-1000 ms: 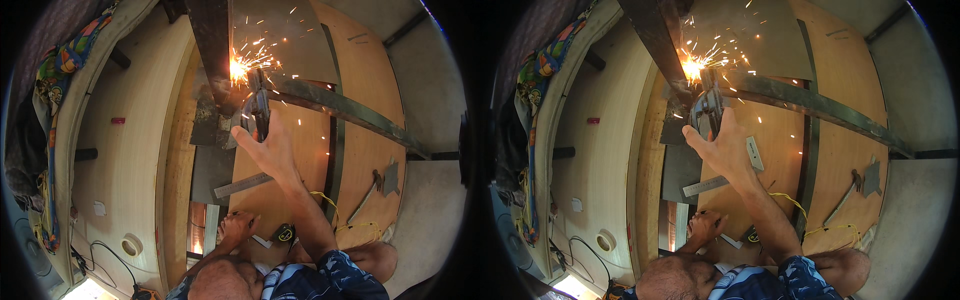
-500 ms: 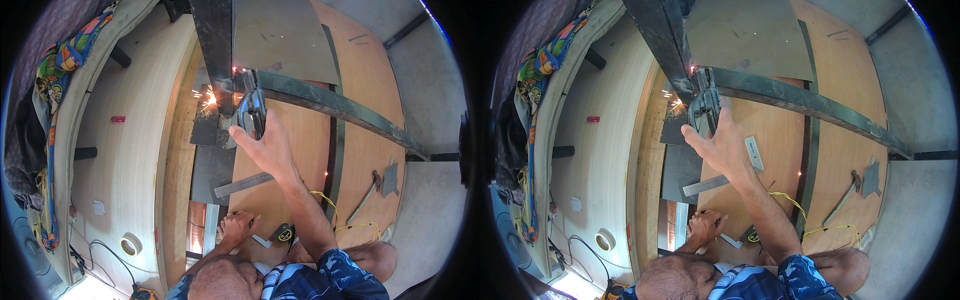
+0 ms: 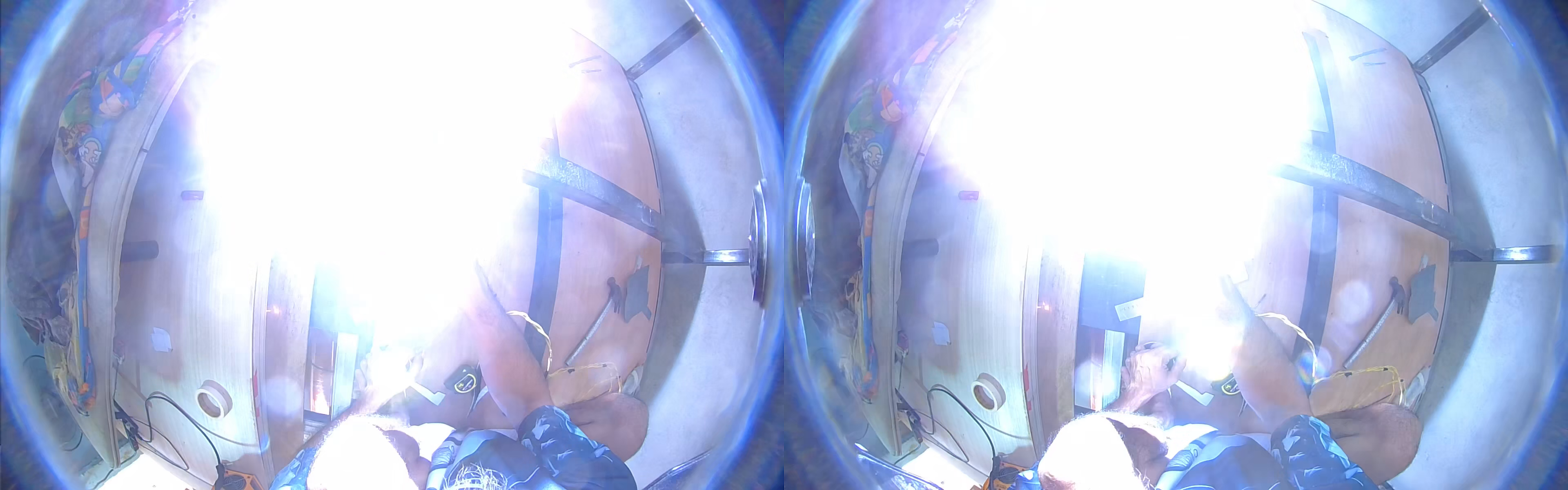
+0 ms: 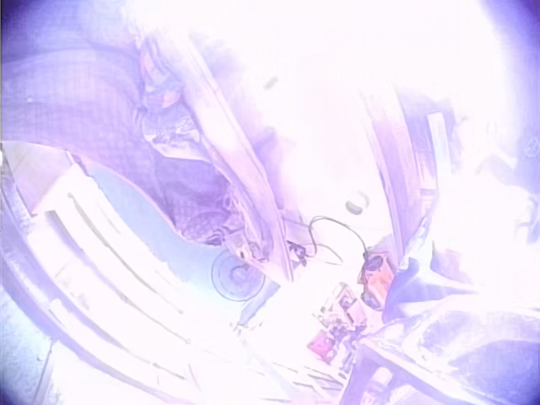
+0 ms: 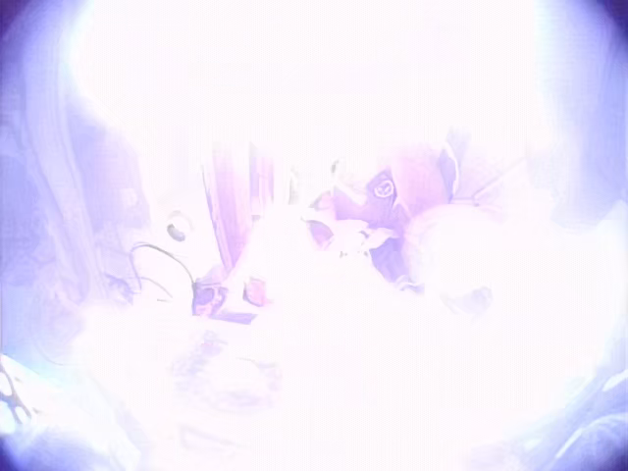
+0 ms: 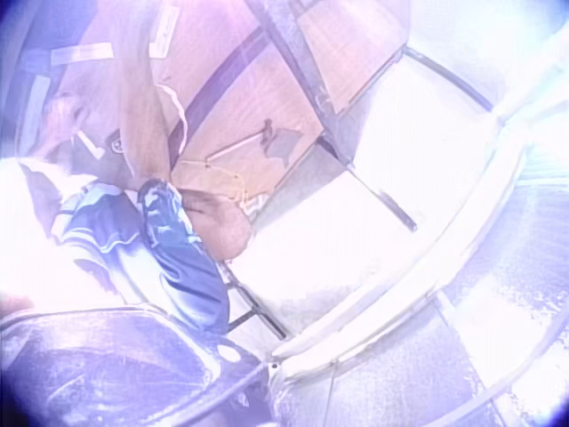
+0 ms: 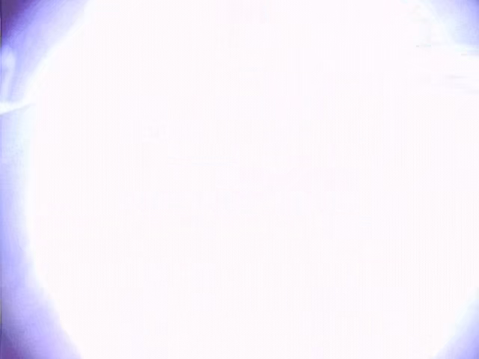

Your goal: The person welds a metal frame using a handheld welding torch, producing sparks and bright flashes. They adjust the camera and touch their face several times during the process.

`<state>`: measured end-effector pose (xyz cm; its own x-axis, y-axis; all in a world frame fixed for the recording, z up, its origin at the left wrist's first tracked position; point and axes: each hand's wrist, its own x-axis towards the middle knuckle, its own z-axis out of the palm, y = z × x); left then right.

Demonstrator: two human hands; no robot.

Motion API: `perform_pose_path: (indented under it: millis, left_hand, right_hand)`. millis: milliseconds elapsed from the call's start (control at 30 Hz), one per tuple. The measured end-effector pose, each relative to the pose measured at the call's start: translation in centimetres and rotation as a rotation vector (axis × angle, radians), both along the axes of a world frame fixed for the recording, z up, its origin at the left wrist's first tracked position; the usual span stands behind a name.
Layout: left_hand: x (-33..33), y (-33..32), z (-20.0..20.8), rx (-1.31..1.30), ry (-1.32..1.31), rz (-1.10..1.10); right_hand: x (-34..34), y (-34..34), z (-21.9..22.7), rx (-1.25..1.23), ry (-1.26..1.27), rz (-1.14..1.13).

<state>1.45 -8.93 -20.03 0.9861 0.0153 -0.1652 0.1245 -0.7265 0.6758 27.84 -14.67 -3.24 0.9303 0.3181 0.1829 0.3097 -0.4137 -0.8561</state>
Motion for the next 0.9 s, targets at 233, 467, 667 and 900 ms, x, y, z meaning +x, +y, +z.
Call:
perform_pose_path:
  millis: [233,467,667,900]
  left_hand:
    - [-0.7,0.2,-1.7,0.135,-0.036,-0.084]
    - [-1.6,0.2,-3.7,0.022,-0.023,-0.045]
    - [-1.2,0.3,-2.4,0.048,-0.042,-0.047]
    - [-0.9,0.4,-2.1,0.048,-0.011,-0.071]
  right_hand:
    - [-1.2,-1.3,1.0,0.101,0.234,-0.2]
    - [-0.8,-1.0,0.6,0.063,0.238,-0.162]
    - [-0.5,-0.9,1.0,0.044,0.283,-0.14]
    - [-0.5,-0.9,1.1,0.024,0.372,-0.143]
